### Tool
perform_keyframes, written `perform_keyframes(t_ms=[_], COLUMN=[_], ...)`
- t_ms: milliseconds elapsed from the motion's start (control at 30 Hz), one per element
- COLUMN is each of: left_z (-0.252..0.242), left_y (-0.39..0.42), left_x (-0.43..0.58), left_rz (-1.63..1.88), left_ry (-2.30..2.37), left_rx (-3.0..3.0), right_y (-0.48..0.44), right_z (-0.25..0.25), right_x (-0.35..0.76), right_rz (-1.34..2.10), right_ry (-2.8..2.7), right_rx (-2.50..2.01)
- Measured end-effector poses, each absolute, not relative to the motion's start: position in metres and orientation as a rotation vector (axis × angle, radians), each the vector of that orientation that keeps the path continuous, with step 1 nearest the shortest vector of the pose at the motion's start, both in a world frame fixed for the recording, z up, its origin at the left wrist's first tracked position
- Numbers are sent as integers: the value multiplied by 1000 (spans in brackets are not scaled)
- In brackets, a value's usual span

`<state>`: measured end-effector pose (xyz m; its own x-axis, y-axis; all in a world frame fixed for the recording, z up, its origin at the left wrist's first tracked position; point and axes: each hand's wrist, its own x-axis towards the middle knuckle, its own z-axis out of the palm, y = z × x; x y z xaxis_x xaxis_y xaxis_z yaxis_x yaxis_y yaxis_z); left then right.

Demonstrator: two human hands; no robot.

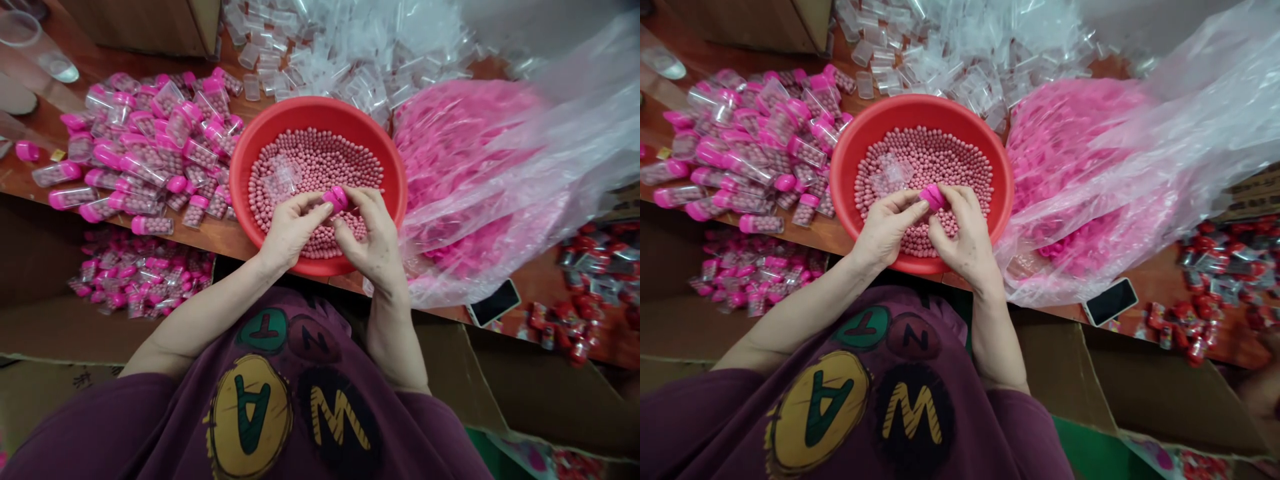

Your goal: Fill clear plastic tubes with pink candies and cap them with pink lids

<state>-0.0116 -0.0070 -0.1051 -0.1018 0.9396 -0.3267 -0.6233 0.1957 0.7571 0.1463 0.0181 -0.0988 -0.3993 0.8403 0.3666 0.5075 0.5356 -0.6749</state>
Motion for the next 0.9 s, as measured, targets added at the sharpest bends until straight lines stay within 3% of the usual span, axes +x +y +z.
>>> perform_keyframes(t_ms=[200,467,900], left_z=[-103,-107,-120], left_y=[-7,-9,-20], left_x=[-9,-11,-6], left_rz=[1347,1359,1574], left_ry=[1027,1003,1391], left_rx=[374,416,1066], right_y=[12,16,9], right_z=[-113,-135,-129], right_x=[136,125,118], right_rz=[325,259,-7], right_ry=[-2223,-2114,-2094], right_rx=[-1285,-1156,-1038])
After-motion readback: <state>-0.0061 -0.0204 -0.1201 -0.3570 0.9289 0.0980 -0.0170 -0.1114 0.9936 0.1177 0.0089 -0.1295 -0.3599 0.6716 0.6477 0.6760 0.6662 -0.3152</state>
